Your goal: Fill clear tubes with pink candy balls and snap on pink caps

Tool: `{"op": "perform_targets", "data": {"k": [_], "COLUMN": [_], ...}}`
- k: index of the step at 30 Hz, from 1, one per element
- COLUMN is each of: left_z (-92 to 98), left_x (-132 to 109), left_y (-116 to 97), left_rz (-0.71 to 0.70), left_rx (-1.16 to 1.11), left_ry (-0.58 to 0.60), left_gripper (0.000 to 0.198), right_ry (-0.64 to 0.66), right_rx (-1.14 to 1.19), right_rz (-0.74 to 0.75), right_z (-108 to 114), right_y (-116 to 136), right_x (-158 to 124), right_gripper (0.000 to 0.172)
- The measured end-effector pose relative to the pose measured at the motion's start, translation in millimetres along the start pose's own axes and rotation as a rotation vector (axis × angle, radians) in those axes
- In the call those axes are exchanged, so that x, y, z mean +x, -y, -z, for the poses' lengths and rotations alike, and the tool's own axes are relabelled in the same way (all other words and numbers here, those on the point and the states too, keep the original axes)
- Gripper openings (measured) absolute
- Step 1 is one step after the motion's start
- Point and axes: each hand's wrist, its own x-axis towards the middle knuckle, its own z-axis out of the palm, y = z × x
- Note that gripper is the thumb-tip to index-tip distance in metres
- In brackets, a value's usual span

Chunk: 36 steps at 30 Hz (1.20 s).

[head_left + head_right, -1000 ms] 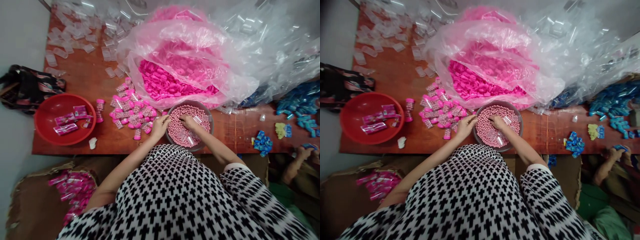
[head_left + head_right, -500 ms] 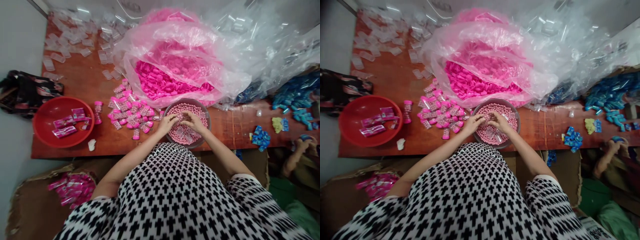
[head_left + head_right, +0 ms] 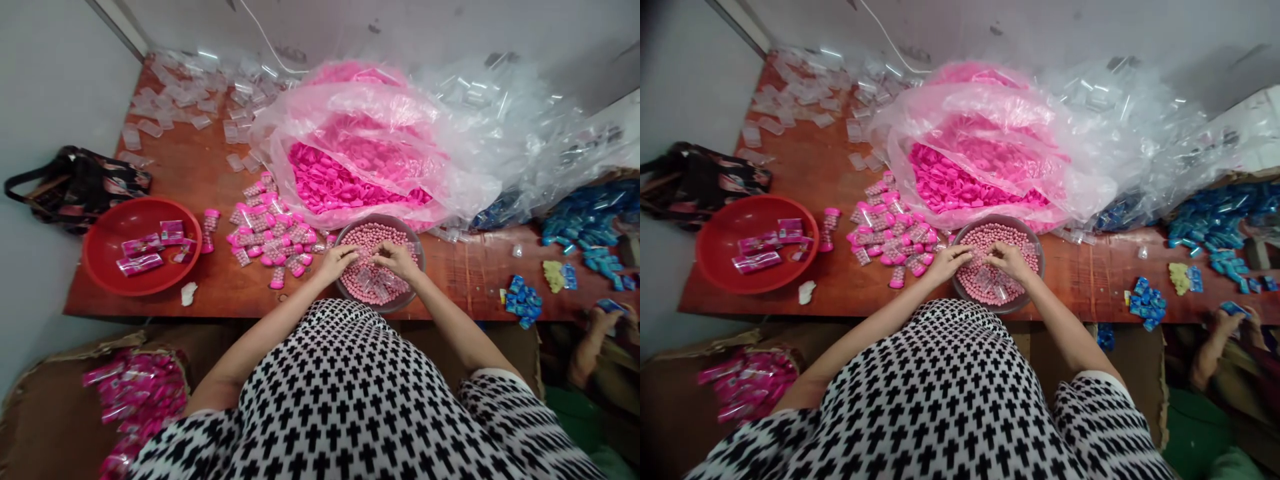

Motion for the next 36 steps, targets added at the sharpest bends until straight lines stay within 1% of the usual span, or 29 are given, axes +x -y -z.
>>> {"op": "perform_targets", "data": {"k": [2,4,6,8,10,12,14,15,17,20,22,24,25,28,30,32,34,36], "left_z": [2.3,5.8,10.3,14.6,17.2,18.0,18.4,19.1,22.3,30.5,36.6,42.1,44.5,49.4,49.9,47.7,43.0,37.1], "left_x": [-1.7,-3.1,-3.9,-4.0,-3.9,-4.1,-4.5,-4.5,-4.0,-1.0,2.0,4.9,6.2,9.0,10.6,12.5,14.4,15.5], "left_y": [3.7,4.1,0.8,-4.5,-8.9,-10.6,-9.5,-8.3,-5.5,-2.0,-0.4,0.4,0.4,-1.8,-4.8,-8.1,-10.9,-13.0], "left_rz": [0.003,-0.023,-0.079,-0.127,-0.137,-0.125,-0.097,-0.076,-0.029,0.032,0.088,0.145,0.165,0.183,0.183,0.182,0.175,0.160], "left_rx": [-0.100,-0.148,-0.094,-0.015,0.014,-0.011,-0.059,-0.094,-0.181,-0.333,-0.449,-0.572,-0.629,-0.723,-0.731,-0.728,-0.721,-0.708], "left_ry": [-0.026,-0.043,-0.042,-0.073,-0.110,-0.105,-0.076,-0.080,-0.123,-0.171,-0.199,-0.226,-0.238,-0.237,-0.232,-0.243,-0.267,-0.288], "left_gripper": [0.035,0.037,0.033,0.028,0.026,0.026,0.027,0.028,0.032,0.039,0.045,0.050,0.051,0.050,0.047,0.047,0.049,0.051], "right_ry": [0.035,0.042,-0.004,-0.059,-0.084,-0.091,-0.084,-0.073,-0.020,0.097,0.165,0.189,0.178,0.075,0.030,0.033,0.040,0.036], "right_rx": [-0.069,-0.231,-0.343,-0.383,-0.420,-0.486,-0.583,-0.647,-0.798,-0.998,-1.078,-1.094,-1.073,-0.887,-0.676,-0.438,-0.220,-0.038], "right_rz": [-0.058,-0.056,-0.022,0.014,0.048,0.085,0.098,0.096,0.109,0.226,0.293,0.306,0.300,0.259,0.240,0.226,0.194,0.127], "right_z": [6.7,15.3,23.5,28.7,29.6,25.5,17.2,11.9,0.4,-15.3,-21.2,-21.8,-19.9,-8.6,-0.5,4.0,3.2,-1.3], "right_y": [1.4,1.8,1.7,2.3,4.6,8.6,13.9,16.6,21.6,25.8,26.4,26.6,27.0,30.1,32.5,34.2,35.9,38.9], "right_x": [6.8,19.5,37.9,61.2,87.9,116.3,143.9,156.8,179.6,205.1,215.6,219.9,219.4,205.9,187.4,163.6,137.7,113.1], "right_gripper": [0.033,0.031,0.027,0.023,0.023,0.023,0.024,0.024,0.026,0.028,0.030,0.030,0.030,0.030,0.031,0.030,0.028,0.031]}}
